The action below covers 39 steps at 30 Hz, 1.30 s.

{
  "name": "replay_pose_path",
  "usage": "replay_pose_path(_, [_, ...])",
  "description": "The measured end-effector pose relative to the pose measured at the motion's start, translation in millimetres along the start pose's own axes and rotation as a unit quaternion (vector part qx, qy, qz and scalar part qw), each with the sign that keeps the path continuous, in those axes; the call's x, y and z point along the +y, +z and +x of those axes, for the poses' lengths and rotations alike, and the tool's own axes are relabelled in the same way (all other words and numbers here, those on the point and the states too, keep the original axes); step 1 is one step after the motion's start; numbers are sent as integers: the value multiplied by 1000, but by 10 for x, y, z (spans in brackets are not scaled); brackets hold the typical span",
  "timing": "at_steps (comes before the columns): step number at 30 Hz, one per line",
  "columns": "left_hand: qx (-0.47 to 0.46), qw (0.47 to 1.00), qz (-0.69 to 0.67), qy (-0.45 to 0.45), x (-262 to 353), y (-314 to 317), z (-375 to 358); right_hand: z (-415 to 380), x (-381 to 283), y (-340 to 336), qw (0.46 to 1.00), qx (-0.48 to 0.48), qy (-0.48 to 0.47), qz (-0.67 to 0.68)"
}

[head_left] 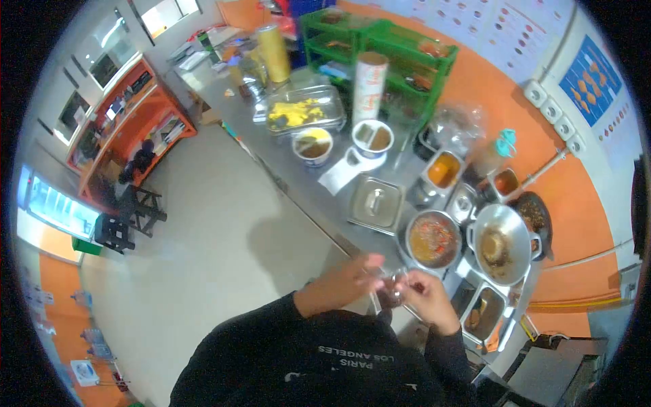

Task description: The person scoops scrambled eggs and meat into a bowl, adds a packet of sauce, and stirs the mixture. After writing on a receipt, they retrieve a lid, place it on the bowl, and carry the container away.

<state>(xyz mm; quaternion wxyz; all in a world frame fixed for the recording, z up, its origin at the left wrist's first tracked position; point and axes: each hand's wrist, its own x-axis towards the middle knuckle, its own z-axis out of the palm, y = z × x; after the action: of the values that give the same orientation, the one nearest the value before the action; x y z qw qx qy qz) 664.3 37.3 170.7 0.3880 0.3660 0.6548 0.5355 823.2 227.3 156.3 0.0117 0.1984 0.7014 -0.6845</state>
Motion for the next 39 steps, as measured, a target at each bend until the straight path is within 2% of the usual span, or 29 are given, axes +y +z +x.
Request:
replay_pose_path(3, [50, 995, 48, -69, -203, -897, -275, 778, 157, 181, 994, 98, -47, -28])
replay_pose_path(5, [85, 991, 77, -76, -362, -1455, -491, 1359, 231, 156, 980, 179, -71, -41])
replay_pose_path(9, [140, 979, 107, -103, -337, -2235, -654, 2299, -225, 167, 951, 297, -71, -57])
replay_pose_path(11, [155, 975, 106, -118, -340, -2553, -574, 2985, 41, -76, 917, 339, -171, -122])
replay_pose_path(14, [170, 968, 135, -123, -473, -3023, -366, 3537, -402, 28, 923, 368, -88, -74])
replay_pose_path(17, [176, 959, 189, -117, -738, -3482, -170, 4056, -423, -13, 874, 413, -87, -240])
replay_pose_path(20, [196, 944, 212, -157, -930, -3903, 20, 4450, -221, -8, 819, 465, -70, -328])
replay_pose_path(22, [220, 931, 187, -225, -937, -4094, 123, 4422, -328, 109, 822, 469, -57, -318])
replay_pose_path(24, [226, 930, 152, -246, -989, -4255, 225, 4461, -290, 150, 811, 481, -39, -332])
replay_pose_path(26, [227, 926, 151, -262, -1075, -4401, 320, 4449, -361, 192, 802, 452, -19, -389])
replay_pose_path(30, [196, 935, 200, -216, -1354, -4638, 520, 4490, -394, 280, 772, 431, 5, -467])
replay_pose_path(33, [145, 943, 224, -197, -1363, -4709, 759, 4563, -300, 326, 729, 455, -97, -503])
replay_pose_path(36, [97, 947, 230, -204, -1369, -4841, 1001, 4546, -543, 427, 778, 488, 1, -397])
replay_pose_path(37, [88, 948, 234, -197, -1416, -4884, 1057, 4533, -562, 402, 774, 447, 27, -447])
replay_pose_path(39, [65, 949, 251, -178, -1490, -4969, 1149, 4571, -329, 324, 722, 428, -29, -543])
